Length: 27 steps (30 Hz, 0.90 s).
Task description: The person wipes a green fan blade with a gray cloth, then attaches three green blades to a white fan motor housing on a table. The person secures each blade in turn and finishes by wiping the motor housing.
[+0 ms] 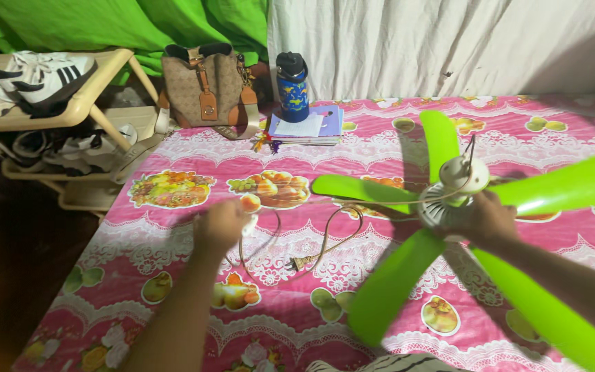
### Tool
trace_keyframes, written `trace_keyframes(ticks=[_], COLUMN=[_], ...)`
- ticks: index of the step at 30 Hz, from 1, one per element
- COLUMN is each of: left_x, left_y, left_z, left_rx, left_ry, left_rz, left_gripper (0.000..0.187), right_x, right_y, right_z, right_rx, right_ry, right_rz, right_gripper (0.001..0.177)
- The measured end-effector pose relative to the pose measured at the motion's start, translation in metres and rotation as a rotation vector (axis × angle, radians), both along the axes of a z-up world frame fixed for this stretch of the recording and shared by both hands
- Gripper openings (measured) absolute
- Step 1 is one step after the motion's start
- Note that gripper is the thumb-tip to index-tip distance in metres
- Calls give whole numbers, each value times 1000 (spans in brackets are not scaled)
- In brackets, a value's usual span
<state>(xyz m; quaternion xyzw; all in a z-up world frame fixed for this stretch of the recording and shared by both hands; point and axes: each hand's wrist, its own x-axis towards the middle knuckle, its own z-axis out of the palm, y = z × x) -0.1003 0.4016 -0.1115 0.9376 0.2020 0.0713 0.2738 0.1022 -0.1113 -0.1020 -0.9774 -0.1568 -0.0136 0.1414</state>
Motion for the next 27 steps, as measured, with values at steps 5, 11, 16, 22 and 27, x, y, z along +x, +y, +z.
trace_keyframes(ticks=[5,11,16,22,27], left_x=[25,39,44,41,38], left_y=[12,-37,-96,-136,-141], left_z=[-17,-61,-54,-32,-5], left_rx=[-119,-249,21,-9,42], left_ry=[-236,175,505,432,487], left_rz=[131,-212,-104,65,-215], left_gripper=[34,27,76,107,85], right_x=[-28,-43,-45,-53,-104], right_y=[34,48,31,5,-17], right_z=[-26,-42,-55,-49,-34], right_rx=[136,113,167,403,404], right_ry=[0,88,79,77,225], right_rz=[-72,-143,-126,-29,-272], right_gripper=[110,98,107,110,79])
